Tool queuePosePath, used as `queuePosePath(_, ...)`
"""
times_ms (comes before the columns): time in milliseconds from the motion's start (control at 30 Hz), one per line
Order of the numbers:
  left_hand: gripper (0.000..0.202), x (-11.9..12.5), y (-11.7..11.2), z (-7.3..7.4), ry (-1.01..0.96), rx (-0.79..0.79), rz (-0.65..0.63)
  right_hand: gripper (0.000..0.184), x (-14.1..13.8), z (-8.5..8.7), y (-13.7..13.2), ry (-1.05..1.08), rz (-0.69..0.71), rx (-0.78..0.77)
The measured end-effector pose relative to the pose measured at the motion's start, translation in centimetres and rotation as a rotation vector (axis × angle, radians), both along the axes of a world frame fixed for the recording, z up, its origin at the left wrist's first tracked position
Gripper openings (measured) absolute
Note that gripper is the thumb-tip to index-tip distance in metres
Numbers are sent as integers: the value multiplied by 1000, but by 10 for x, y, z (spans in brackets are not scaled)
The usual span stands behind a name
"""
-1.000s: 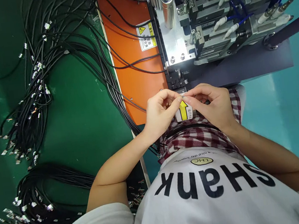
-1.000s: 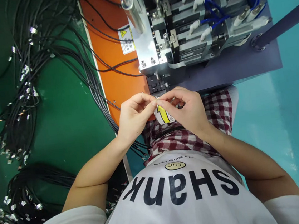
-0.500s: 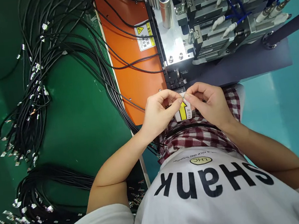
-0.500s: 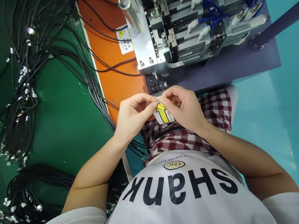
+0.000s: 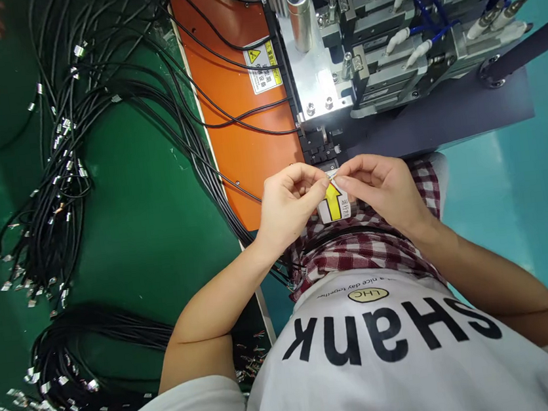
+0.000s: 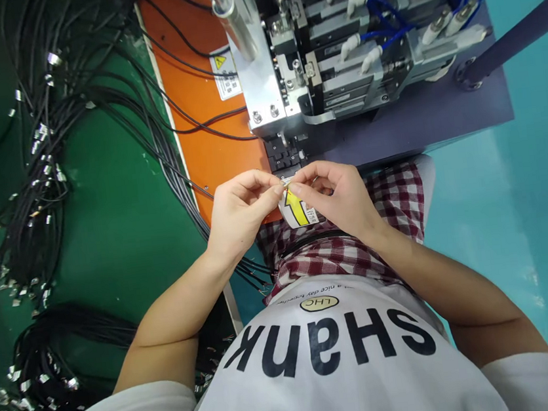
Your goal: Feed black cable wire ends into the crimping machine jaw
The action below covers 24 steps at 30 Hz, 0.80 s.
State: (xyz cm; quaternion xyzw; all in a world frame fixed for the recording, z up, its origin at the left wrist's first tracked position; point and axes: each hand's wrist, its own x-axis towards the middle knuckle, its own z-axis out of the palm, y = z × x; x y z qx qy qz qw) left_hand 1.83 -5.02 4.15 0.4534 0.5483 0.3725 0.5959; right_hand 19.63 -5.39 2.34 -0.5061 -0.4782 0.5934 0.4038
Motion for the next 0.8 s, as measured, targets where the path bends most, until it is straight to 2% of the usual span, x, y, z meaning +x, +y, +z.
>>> queuePosePath(800,20,0,0,-4,3,11,-2,11,-5,0,2,-4,-34,14)
